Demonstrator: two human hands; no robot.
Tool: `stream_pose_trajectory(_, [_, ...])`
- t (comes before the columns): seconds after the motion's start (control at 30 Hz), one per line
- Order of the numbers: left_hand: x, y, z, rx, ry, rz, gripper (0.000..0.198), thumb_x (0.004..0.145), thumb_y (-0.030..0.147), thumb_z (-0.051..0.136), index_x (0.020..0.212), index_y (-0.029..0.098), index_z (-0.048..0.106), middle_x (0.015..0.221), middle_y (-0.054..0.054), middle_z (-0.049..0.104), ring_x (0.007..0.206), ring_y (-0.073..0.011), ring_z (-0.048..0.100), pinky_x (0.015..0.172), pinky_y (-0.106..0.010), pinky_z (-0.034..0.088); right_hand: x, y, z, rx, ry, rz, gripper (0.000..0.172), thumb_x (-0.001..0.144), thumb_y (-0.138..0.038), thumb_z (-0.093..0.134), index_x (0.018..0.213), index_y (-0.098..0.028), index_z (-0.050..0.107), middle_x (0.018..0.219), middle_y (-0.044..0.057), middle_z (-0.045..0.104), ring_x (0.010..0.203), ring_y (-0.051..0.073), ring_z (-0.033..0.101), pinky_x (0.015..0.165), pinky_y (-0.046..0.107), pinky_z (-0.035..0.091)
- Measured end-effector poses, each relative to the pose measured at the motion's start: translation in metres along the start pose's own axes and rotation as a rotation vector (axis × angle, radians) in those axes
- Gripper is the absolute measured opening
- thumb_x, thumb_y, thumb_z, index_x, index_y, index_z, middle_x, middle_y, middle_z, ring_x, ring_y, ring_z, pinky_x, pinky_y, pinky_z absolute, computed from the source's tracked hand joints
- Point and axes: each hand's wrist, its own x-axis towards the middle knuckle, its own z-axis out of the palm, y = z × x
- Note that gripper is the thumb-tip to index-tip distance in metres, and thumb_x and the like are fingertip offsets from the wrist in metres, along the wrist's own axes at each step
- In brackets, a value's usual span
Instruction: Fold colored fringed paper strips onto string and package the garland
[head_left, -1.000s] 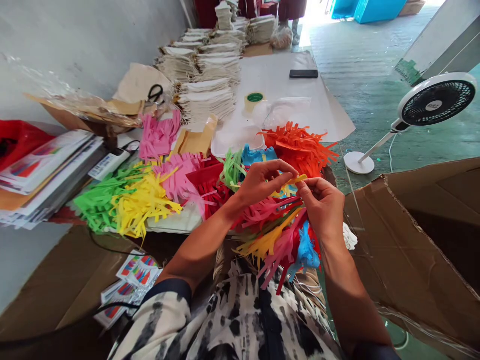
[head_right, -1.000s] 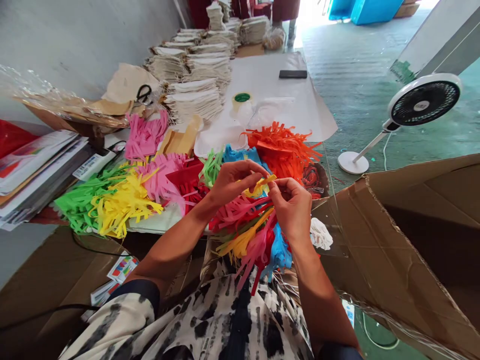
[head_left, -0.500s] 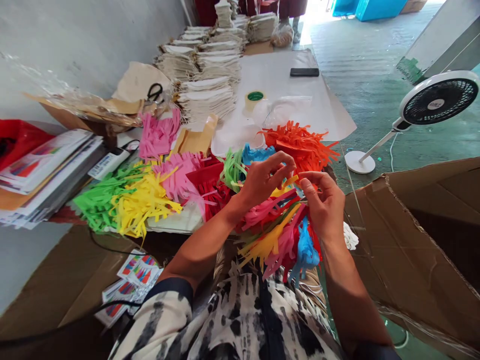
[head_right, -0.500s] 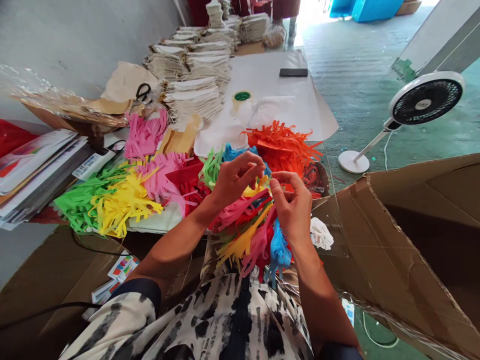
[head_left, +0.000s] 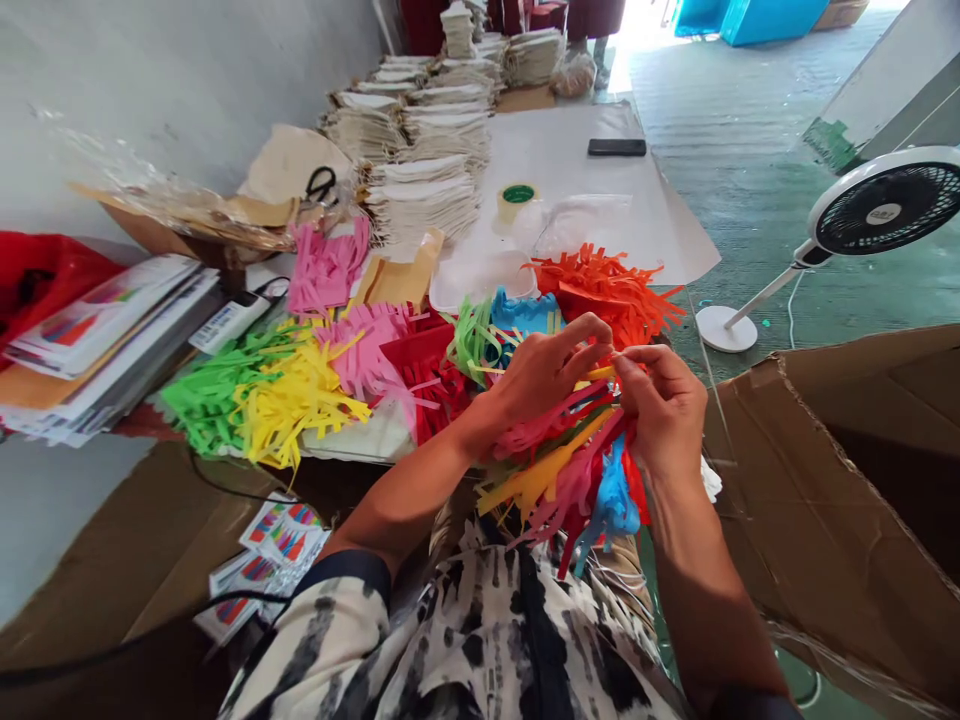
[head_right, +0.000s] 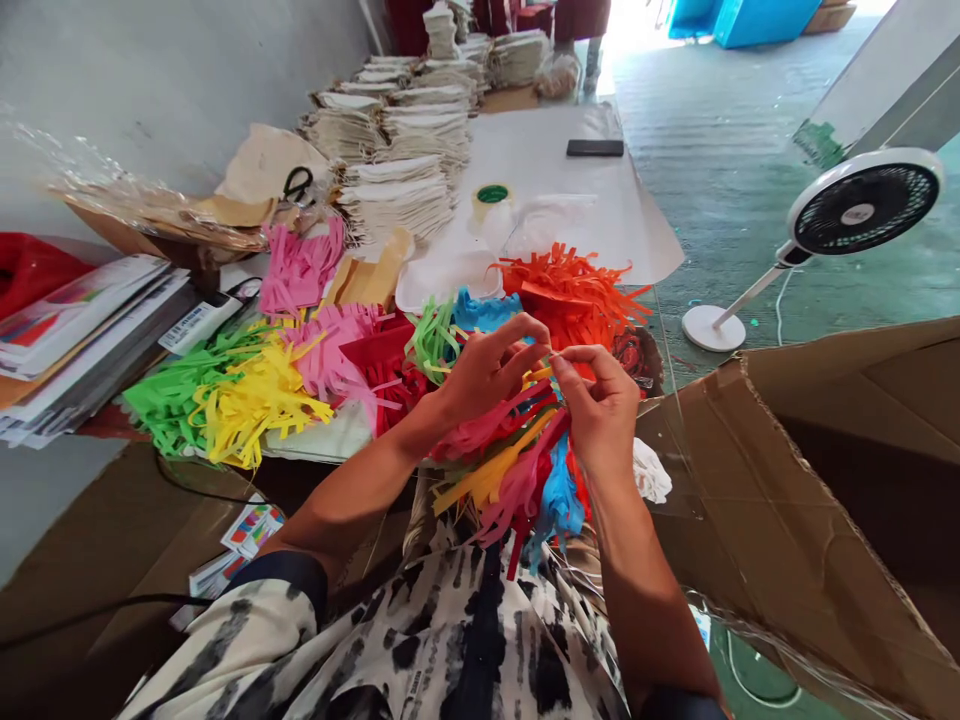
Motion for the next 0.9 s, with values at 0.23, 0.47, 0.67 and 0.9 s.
stream_pose_trajectory(0.23, [-0.017,-0.006,0.001,-0.026,-0.074,-0.054,0.031,0.101,0.053,0.066,0.112,0.024,0.068,0.08,0.003,0.075,0.064,-0.0101,0.062,0.063,-0.026,0.043,0.001,-0.002,0.003,0.165,0.039,0.046,0.018,0.079,-0.036,0.078,0.082,-0.023,0.065,0.056,-0.009,0.038,0.047,0.008,0.023,0.046,0.026,0.015])
stream_pose_trajectory(0.47, [-0.029,-0.02,-0.041,0.079,0.006,0.042,0.019,0.102,0.034,0.065,0.1,0.02,0.078,0.102,-0.005,0.079,0.081,-0.0125,0.068,0.077,-0.027,0.051,0.001,-0.001,0.002,0.251,-0.038,0.017,0.024,0.081,-0.036,0.085,0.084,-0.021,0.066,0.08,0.003,0.069,0.045,0.006,0.024,0.046,0.031,0.011])
stream_pose_trajectory(0.67, [-0.049,-0.026,-0.118,0.316,-0.031,0.021,0.022,0.097,0.011,0.059,0.104,0.02,0.078,0.107,-0.006,0.079,0.097,-0.0155,0.072,0.086,-0.029,0.052,0.008,0.001,-0.007,0.128,0.006,0.037,0.026,0.077,-0.04,0.088,0.08,-0.021,0.07,0.074,0.004,0.063,0.055,0.013,0.046,0.048,0.029,0.026])
stream_pose_trajectory(0.9, [-0.064,-0.052,-0.101,0.783,-0.344,-0.016,0.045,0.084,0.007,0.07,0.127,0.021,0.069,0.118,-0.009,0.078,0.109,-0.0247,0.074,0.088,-0.034,0.051,0.013,0.004,-0.011,0.077,0.085,0.009,0.023,0.075,-0.039,0.087,0.079,-0.022,0.071,0.074,0.004,0.062,0.056,0.013,0.047,0.049,0.029,0.026])
